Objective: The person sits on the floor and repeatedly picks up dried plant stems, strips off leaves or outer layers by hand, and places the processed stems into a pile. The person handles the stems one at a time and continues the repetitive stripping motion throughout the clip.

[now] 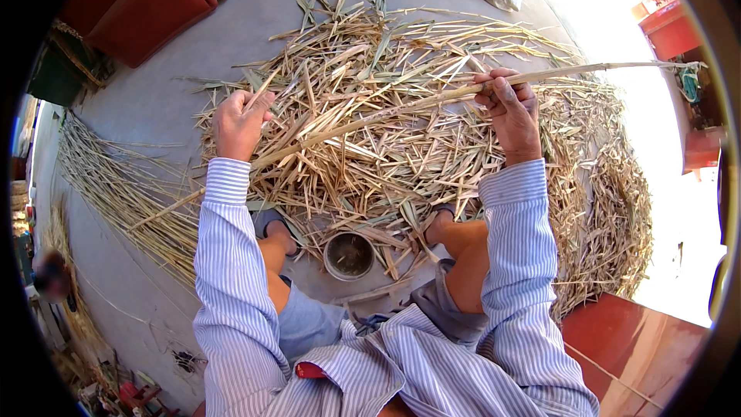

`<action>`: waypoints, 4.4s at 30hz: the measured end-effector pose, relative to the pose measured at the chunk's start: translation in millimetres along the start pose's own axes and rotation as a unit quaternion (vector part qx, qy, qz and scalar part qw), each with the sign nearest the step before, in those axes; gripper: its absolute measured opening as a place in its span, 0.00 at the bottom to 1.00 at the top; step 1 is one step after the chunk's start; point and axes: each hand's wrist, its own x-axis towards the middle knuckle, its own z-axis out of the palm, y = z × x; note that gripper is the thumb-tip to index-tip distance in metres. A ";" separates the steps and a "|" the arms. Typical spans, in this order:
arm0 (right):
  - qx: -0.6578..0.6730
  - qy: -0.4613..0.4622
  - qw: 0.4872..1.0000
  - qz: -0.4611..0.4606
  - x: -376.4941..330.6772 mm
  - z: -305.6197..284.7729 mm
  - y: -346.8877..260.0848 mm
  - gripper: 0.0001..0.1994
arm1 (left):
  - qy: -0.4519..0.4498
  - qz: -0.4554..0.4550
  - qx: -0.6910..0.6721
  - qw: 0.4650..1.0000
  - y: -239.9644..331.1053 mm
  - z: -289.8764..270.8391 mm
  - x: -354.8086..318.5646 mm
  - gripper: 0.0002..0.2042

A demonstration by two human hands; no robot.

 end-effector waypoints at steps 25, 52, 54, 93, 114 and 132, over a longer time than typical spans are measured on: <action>-0.013 0.118 0.985 0.126 10.8 60.6 32.2 0.11 | -0.080 0.272 0.041 0.958 33.5 -12.5 -30.1 0.13; -0.065 0.108 0.985 0.118 1.3 114.9 63.5 0.13 | 0.055 0.216 -0.166 0.961 38.3 4.3 -19.3 0.14; -0.061 0.113 0.984 0.125 1.0 108.1 61.4 0.13 | 0.033 0.284 -0.059 0.957 41.2 10.1 -24.6 0.16; -0.046 0.207 0.977 -0.003 12.8 28.0 2.7 0.13 | -0.173 0.109 -0.160 0.966 21.3 20.0 -34.0 0.13; -0.073 0.022 0.983 0.167 -23.4 123.1 62.9 0.10 | -0.088 0.187 -0.200 0.958 73.7 66.8 -47.1 0.11; -0.160 -0.078 0.975 0.137 -18.1 125.1 47.2 0.13 | -0.188 0.111 -0.263 0.940 67.2 38.6 -35.8 0.12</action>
